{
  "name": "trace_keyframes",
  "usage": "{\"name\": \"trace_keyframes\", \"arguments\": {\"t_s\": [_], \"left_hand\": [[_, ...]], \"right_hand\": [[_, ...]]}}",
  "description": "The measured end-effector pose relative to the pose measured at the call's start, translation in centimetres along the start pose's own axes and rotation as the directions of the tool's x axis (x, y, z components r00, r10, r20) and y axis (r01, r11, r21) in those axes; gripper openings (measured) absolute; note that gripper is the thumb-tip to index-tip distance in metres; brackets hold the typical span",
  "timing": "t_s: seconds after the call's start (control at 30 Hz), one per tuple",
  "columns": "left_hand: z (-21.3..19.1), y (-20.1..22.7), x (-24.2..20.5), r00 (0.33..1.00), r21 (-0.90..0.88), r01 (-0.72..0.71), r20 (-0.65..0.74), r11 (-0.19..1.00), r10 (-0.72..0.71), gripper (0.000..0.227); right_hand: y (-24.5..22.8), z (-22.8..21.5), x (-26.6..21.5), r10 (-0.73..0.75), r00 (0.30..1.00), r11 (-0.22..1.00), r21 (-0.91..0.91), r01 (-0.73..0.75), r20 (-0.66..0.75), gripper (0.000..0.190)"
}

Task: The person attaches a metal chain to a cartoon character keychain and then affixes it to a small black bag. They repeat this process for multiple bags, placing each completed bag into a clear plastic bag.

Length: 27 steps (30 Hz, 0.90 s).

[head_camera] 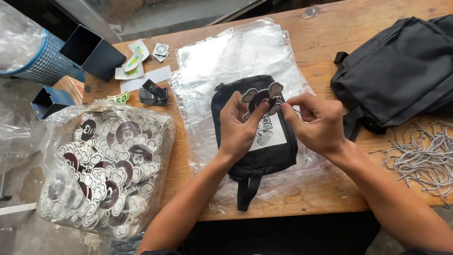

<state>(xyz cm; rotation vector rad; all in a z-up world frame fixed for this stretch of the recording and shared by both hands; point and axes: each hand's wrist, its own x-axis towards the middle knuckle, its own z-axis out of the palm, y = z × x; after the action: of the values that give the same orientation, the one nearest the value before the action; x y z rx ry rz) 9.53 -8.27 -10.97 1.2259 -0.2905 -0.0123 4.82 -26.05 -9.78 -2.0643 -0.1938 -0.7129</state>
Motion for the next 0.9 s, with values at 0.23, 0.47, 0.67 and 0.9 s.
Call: {"name": "trace_keyframes", "arguments": {"t_s": [0.23,0.47,0.67,0.9], "left_hand": [[0.3,0.0,-0.6,1.0,-0.047,-0.021,0.012,0.999,0.022,0.03],[0.7,1.0,-0.9,0.996,0.022,-0.088,0.036,0.996,0.087,0.033],[0.4,0.1,-1.0,0.993,-0.004,-0.111,0.025,0.994,0.111,0.034],[0.0,0.2,-0.9,0.992,0.007,-0.106,0.066,0.994,0.105,0.033]], "right_hand": [[0.0,0.1,-0.2,-0.021,0.999,0.999,-0.038,0.02,-0.034,0.01],[0.2,0.3,-0.4,-0.026,0.999,0.998,-0.051,0.025,-0.023,0.011],[-0.8,0.3,0.0,0.005,0.999,1.0,-0.031,-0.004,0.047,0.006],[-0.8,0.0,1.1,0.3,0.885,0.833,0.353,-0.425,0.356,0.005]]}}
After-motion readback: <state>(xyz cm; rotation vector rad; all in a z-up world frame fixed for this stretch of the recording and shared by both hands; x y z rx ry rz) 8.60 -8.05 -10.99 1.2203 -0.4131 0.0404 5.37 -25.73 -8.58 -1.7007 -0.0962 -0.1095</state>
